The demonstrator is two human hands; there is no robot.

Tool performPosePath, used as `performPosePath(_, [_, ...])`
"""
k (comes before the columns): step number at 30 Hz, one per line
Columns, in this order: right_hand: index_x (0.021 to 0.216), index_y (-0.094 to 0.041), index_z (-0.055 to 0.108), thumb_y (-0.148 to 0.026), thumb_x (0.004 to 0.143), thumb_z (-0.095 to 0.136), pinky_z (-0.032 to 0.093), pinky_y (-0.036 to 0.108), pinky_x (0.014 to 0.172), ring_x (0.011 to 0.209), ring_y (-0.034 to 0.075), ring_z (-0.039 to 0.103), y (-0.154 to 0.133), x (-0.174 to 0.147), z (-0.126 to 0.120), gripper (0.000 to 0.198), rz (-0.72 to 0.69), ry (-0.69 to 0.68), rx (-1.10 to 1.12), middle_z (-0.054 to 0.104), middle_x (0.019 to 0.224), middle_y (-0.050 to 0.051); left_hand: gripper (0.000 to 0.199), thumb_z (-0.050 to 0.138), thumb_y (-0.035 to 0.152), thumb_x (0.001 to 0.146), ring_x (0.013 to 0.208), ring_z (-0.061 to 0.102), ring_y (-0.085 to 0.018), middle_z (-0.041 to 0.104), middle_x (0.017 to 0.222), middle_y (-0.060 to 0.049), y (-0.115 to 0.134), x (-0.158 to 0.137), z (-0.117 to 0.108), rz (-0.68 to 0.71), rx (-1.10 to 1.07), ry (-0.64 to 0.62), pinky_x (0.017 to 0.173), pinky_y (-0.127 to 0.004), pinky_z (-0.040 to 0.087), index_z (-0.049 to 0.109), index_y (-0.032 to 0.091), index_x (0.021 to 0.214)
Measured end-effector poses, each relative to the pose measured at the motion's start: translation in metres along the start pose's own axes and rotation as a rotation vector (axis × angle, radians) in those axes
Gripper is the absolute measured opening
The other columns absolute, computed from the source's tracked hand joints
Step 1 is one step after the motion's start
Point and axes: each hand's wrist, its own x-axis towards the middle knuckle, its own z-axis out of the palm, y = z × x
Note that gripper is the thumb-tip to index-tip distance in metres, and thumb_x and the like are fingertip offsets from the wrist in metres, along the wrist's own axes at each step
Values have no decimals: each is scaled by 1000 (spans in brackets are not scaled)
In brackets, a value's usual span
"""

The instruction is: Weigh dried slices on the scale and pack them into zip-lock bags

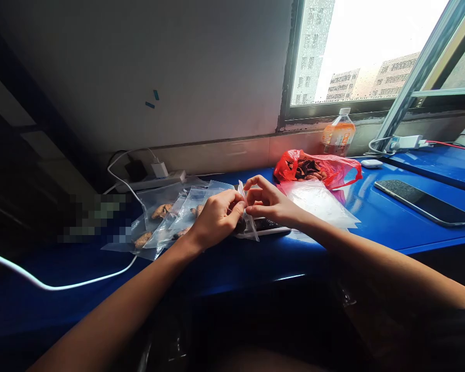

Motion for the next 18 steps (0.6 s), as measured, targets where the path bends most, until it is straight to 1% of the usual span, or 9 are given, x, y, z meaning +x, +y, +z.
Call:
performPosePath(5, [99, -23, 39, -16, 72, 59, 32, 20, 52, 59, 8, 44, 5, 1, 3, 34, -50, 48, -53, 50, 72, -8, 17, 51, 27, 85, 65, 60, -16, 63, 72, -2, 2, 0, 1, -1, 22, 17, 58, -25, 47, 60, 18, 75])
performPosePath(9, [96, -23, 39, -15, 71, 57, 33, 20, 53, 61, 8, 46, 7, 1, 3, 31, -86, 75, -85, 51, 72, -7, 18, 54, 30, 84, 64, 58, -16, 62, 70, -2, 2, 0, 0, -25, 36, 3, 56, -25, 44, 60, 17, 74])
performPosePath(11, [95, -23, 39, -16, 71, 56, 34, 20, 53, 61, 8, 47, 7, 1, 4, 31, -92, 94, -98, 51, 73, -7, 17, 54, 29, 83, 63, 56, -15, 61, 71, -2, 1, 0, 0, -7, 92, 13, 56, -26, 42, 60, 17, 73])
performPosePath(15, [94, -23, 36, -18, 71, 54, 34, 20, 50, 59, 8, 45, 4, 0, 7, 30, -77, 115, -108, 50, 73, -7, 13, 51, 22, 81, 64, 52, -16, 59, 72, -3, -2, 2, 0, 44, 273, 50, 57, -28, 38, 55, 18, 70])
performPosePath(18, [93, -23, 36, -20, 72, 52, 34, 21, 51, 59, 8, 44, 2, 0, 9, 27, -85, 111, -141, 49, 72, -7, 14, 49, 21, 82, 64, 51, -16, 58, 71, -2, -1, 2, 0, 40, 307, 34, 58, -28, 37, 52, 19, 68])
